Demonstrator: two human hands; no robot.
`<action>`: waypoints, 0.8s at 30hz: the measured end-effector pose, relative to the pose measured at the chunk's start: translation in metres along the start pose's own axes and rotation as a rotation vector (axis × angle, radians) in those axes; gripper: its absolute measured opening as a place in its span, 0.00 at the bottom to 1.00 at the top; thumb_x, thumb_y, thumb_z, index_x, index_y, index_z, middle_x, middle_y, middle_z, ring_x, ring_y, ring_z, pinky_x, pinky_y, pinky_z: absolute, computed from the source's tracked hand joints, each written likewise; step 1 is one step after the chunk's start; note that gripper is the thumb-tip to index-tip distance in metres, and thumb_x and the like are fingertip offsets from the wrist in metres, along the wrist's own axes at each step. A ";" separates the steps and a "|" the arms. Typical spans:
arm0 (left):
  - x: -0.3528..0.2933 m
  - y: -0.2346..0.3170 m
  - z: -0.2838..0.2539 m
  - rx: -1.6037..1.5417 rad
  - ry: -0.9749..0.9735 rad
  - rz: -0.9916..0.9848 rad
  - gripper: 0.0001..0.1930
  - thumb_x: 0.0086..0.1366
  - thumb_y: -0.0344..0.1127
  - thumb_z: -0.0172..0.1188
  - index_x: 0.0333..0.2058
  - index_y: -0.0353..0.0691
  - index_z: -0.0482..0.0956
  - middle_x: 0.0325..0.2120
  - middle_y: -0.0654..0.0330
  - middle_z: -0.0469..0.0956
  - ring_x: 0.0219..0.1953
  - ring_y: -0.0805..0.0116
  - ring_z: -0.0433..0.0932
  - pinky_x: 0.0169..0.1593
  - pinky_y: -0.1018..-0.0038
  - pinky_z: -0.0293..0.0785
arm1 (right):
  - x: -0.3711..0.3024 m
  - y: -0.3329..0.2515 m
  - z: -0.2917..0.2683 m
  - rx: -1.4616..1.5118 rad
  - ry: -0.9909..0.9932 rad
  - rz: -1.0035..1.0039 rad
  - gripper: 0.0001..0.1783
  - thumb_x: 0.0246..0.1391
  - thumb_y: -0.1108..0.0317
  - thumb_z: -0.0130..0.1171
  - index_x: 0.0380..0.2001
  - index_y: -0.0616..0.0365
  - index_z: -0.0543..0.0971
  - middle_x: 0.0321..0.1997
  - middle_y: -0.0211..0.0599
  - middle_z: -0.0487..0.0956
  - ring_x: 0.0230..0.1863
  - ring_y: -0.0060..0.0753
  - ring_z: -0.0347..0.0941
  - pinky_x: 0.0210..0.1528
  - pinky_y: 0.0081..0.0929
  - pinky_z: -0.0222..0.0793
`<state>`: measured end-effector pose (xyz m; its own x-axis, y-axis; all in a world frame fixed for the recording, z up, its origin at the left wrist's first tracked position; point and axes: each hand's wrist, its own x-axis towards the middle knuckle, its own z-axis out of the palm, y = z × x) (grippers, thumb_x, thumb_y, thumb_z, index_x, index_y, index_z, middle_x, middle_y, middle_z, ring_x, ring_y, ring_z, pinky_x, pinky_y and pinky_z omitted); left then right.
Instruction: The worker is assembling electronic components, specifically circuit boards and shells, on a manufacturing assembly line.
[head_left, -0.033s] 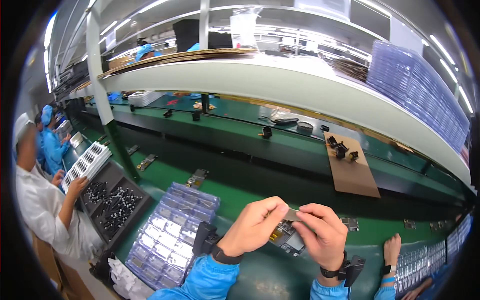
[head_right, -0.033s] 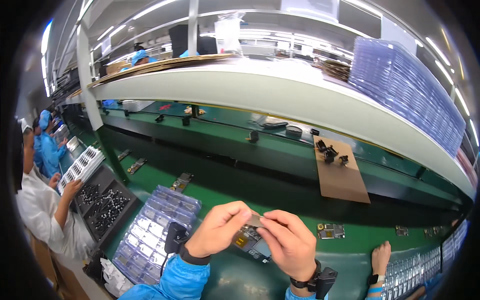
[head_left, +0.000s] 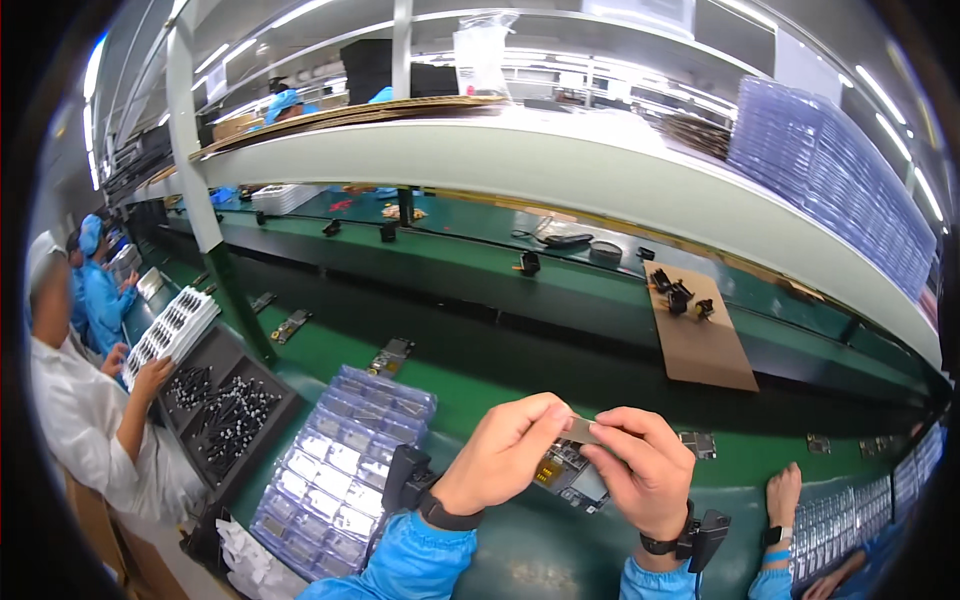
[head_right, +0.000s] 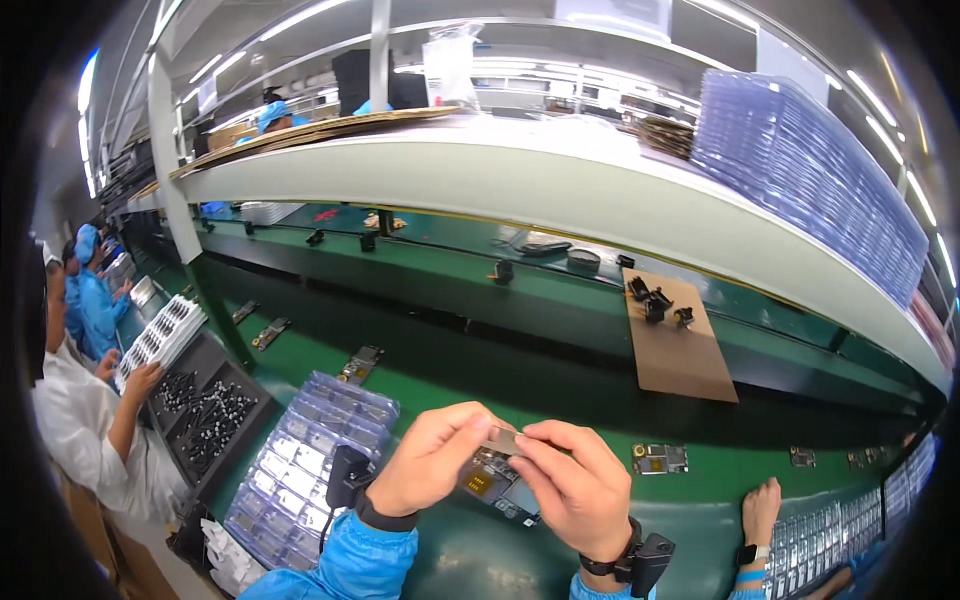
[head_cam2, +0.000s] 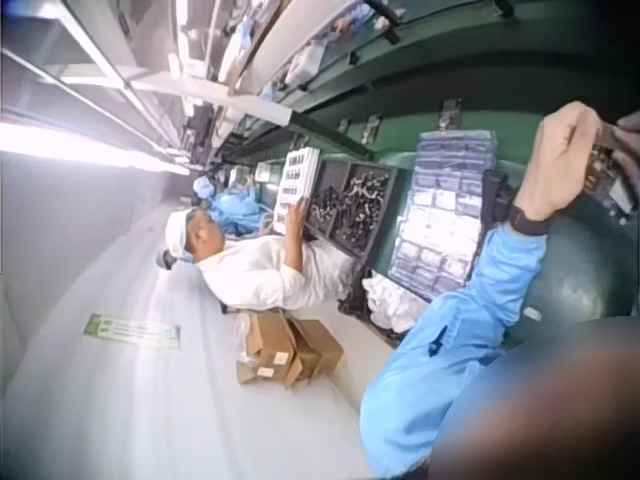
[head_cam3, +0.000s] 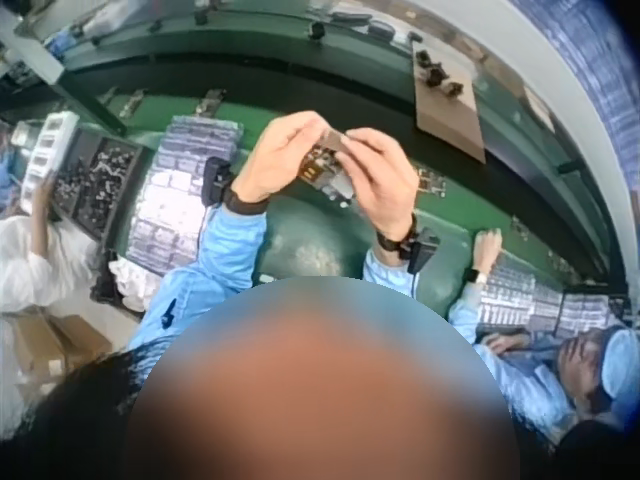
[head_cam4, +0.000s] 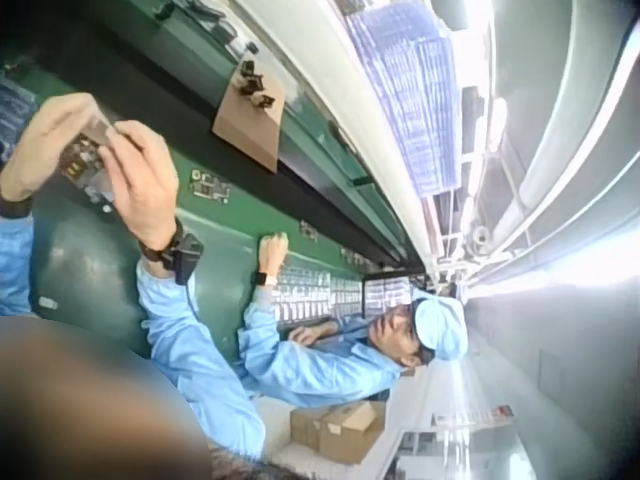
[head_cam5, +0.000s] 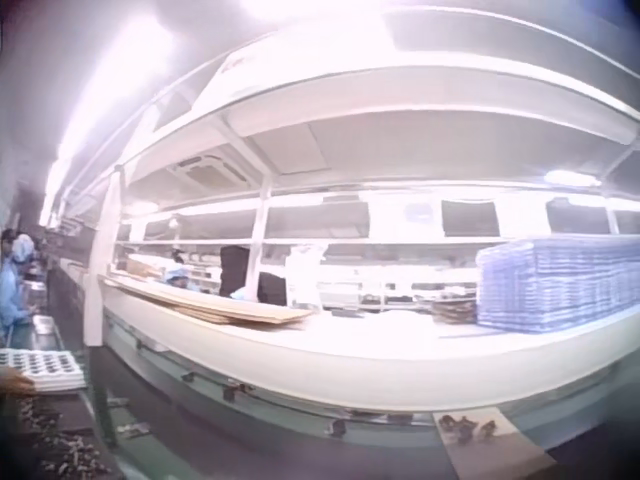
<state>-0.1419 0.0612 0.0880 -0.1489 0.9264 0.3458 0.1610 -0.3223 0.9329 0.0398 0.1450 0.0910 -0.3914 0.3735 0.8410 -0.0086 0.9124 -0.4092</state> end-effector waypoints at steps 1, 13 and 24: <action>-0.001 0.004 0.003 -0.038 0.003 -0.011 0.18 0.80 0.38 0.47 0.42 0.29 0.80 0.38 0.59 0.82 0.43 0.76 0.77 0.50 0.75 0.74 | 0.002 -0.001 -0.005 -0.050 0.006 -0.060 0.16 0.42 0.80 0.76 0.38 0.62 0.86 0.42 0.40 0.84 0.40 0.40 0.81 0.40 0.32 0.78; -0.019 0.024 0.036 -0.344 0.147 0.099 0.17 0.73 0.33 0.42 0.50 0.27 0.73 0.46 0.39 0.81 0.51 0.54 0.82 0.60 0.59 0.76 | -0.010 -0.012 -0.032 -0.109 0.082 -0.178 0.20 0.35 0.75 0.80 0.37 0.52 0.89 0.42 0.31 0.85 0.40 0.37 0.76 0.40 0.32 0.74; -0.020 0.028 0.035 -0.453 0.157 0.124 0.24 0.57 0.27 0.44 0.53 0.25 0.71 0.50 0.39 0.79 0.55 0.53 0.80 0.63 0.60 0.73 | -0.012 0.001 -0.046 -0.120 0.209 -0.132 0.18 0.38 0.77 0.77 0.37 0.56 0.89 0.41 0.38 0.84 0.39 0.39 0.79 0.40 0.32 0.75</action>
<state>-0.0997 0.0400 0.1037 -0.3062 0.8463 0.4359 -0.2479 -0.5130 0.8218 0.0868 0.1489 0.0974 -0.1953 0.2653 0.9442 0.0671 0.9641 -0.2570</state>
